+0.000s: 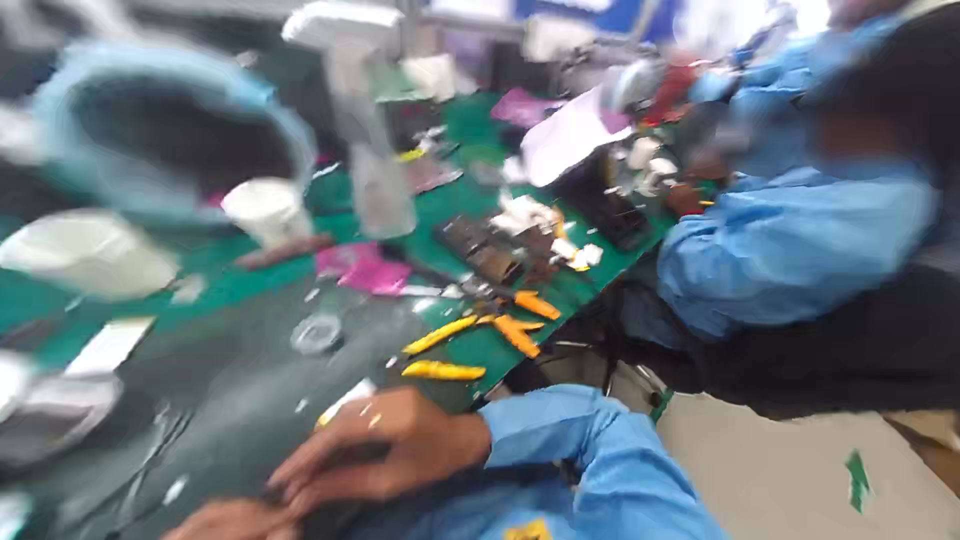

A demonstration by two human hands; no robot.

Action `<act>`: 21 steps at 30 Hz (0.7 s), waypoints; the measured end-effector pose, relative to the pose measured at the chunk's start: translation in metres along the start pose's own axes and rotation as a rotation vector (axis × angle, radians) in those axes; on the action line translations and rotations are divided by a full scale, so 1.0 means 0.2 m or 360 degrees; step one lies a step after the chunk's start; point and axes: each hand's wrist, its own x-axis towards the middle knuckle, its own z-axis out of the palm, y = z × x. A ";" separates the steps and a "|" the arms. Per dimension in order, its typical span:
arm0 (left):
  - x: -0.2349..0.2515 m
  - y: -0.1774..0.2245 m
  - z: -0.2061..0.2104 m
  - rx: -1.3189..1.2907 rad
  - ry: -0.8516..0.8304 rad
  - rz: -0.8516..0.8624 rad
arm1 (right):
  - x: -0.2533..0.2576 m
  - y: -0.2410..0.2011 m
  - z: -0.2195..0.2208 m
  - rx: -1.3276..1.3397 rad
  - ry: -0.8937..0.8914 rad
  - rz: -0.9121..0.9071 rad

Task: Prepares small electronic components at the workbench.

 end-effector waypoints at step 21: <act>-0.02 -0.03 0.00 -0.0164 0.0193 -0.0158 | -0.02 0.08 -0.03 0.0200 -0.0208 0.0390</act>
